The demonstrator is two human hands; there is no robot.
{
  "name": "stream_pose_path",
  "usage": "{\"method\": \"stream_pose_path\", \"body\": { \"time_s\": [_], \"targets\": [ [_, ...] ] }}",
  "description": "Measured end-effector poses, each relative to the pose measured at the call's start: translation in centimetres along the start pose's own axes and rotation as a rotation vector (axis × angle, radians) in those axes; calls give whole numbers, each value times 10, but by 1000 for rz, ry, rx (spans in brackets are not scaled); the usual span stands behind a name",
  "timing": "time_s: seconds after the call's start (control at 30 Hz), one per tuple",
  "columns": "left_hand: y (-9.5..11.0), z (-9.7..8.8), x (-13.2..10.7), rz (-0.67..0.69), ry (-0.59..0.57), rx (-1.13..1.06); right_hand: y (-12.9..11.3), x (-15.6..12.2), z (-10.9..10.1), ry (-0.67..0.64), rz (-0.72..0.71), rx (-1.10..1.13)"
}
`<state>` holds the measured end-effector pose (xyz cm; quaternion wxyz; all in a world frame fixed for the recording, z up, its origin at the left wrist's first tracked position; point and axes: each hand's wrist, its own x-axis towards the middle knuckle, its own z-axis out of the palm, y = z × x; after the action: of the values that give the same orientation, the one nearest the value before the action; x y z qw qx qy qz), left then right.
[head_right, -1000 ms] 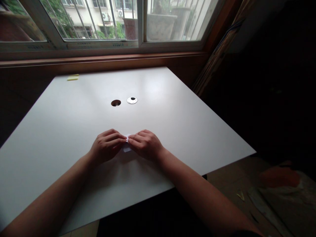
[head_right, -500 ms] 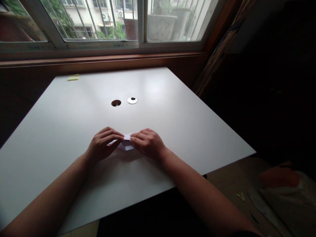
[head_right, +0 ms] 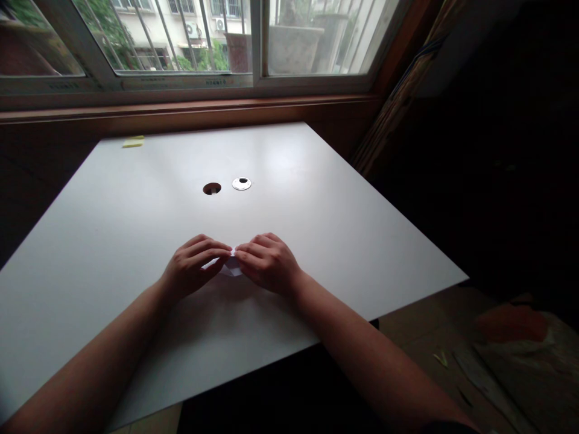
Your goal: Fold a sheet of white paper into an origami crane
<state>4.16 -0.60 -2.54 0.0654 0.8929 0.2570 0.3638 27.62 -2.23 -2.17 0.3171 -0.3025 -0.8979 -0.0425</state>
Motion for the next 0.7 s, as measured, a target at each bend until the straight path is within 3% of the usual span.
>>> {"method": "stream_pose_path", "body": {
  "time_s": [0.7],
  "targets": [
    [0, -2, 0, 5, 61, 23, 3, -1, 0, 39, 39, 9]
  ]
}}
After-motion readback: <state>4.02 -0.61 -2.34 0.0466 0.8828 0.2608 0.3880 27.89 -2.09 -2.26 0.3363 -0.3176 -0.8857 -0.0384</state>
